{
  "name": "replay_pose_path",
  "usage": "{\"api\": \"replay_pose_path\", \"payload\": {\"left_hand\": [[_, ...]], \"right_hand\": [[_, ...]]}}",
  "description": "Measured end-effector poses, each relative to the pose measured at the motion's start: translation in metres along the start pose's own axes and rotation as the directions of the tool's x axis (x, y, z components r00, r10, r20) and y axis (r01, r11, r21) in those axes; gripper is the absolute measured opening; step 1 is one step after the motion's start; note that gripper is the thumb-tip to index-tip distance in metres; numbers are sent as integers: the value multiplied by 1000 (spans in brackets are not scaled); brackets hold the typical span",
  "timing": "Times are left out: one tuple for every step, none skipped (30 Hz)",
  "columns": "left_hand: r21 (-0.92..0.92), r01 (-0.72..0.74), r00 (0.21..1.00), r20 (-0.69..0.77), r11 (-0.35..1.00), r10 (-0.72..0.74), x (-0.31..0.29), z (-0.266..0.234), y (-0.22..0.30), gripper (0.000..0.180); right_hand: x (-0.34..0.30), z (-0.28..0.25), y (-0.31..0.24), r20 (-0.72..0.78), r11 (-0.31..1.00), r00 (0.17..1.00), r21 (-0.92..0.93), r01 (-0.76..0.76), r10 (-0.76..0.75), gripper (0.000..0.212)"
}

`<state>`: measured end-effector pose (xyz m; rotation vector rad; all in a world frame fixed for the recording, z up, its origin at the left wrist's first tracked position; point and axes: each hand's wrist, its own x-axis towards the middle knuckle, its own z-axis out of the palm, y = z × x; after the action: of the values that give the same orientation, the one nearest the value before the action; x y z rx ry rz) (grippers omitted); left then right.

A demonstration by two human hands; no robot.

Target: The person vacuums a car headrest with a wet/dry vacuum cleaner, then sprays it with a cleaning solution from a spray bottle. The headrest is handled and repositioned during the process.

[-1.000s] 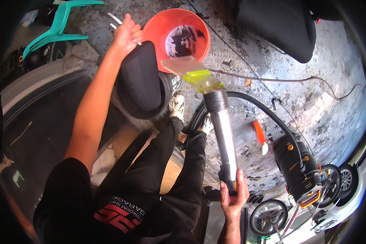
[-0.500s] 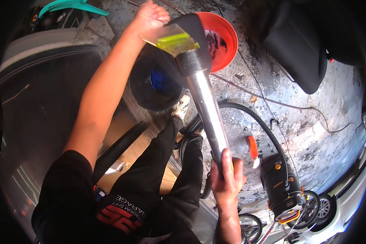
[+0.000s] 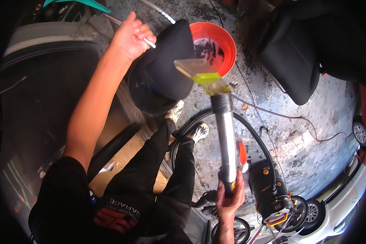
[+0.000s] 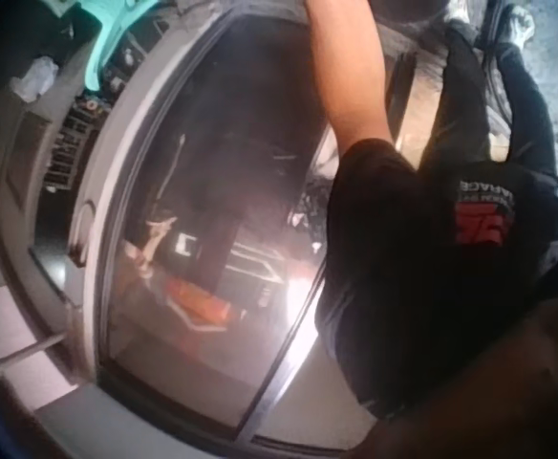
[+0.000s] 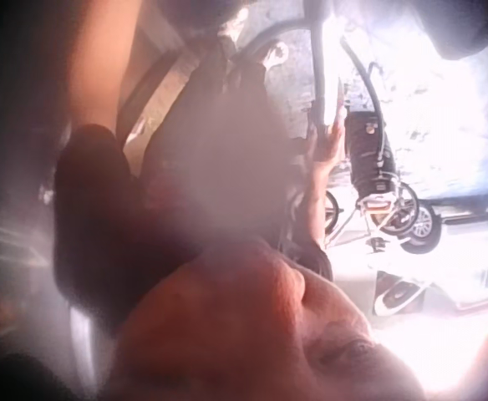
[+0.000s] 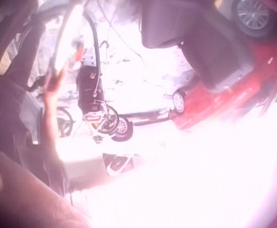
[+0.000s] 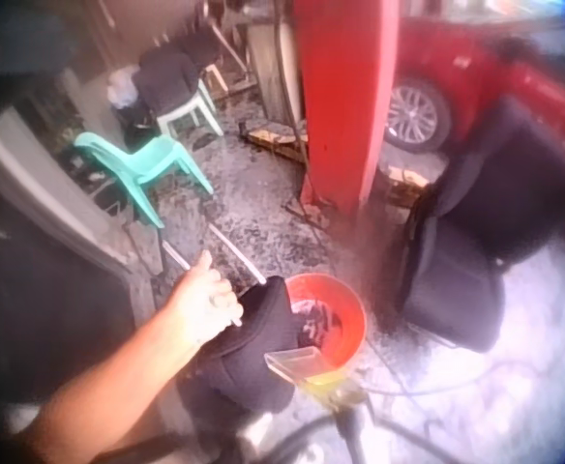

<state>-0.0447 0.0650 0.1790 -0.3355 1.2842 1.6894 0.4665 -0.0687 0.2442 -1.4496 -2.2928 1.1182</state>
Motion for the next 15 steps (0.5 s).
{"api": "replay_pose_path", "payload": {"left_hand": [[-2,3,999,-44,1000,-3,-5,0,-2,52],[-4,8,996,-88,1000,-8,-6,0,-5,52],[30,6,996,-90,1000,-3,6,1,-9,52],[55,-18,991,-128,998,25,22,0,-19,52],[50,-41,996,-79,998,45,33,-1,-22,53],[43,-63,998,-28,997,65,50,-3,-23,54],[10,-76,991,115,997,75,69,4,-37,56],[-23,-80,963,257,996,84,87,11,-51,58],[-4,-58,950,306,998,57,95,9,-55,58],[10,-36,931,363,999,30,108,7,-54,57],[24,-48,921,388,999,35,121,8,-51,58],[37,-60,910,413,998,39,134,10,-46,58],[50,-68,899,435,996,39,147,10,-46,58],[53,-14,894,448,998,-11,158,7,-43,59],[57,38,886,460,998,-60,168,3,-39,59]], "right_hand": [[-1,1,-3,14,1000,1000,-23,11,-11,90],[-1,2,-6,28,999,999,-47,21,-19,93],[3,5,-9,17,999,1000,-37,-6,7,84],[6,10,-11,11,999,999,-26,-37,37,75],[9,15,-12,-7,998,998,19,-66,66,69],[10,18,-13,-26,993,995,64,-95,97,64],[8,25,-8,-59,983,988,131,-132,140,64],[4,29,-4,-85,965,978,203,-168,188,63],[14,27,-11,-94,987,988,111,-116,126,63],[20,28,-13,-107,991,990,101,-84,95,62],[26,28,-16,-133,1000,991,28,-13,17,62],[33,28,-20,-153,997,986,-47,56,-63,61],[39,29,-25,-159,995,983,-61,80,-89,61],[45,30,-31,-161,992,980,-72,105,-115,60],[52,32,-35,-163,988,976,-83,130,-142,60]]}}
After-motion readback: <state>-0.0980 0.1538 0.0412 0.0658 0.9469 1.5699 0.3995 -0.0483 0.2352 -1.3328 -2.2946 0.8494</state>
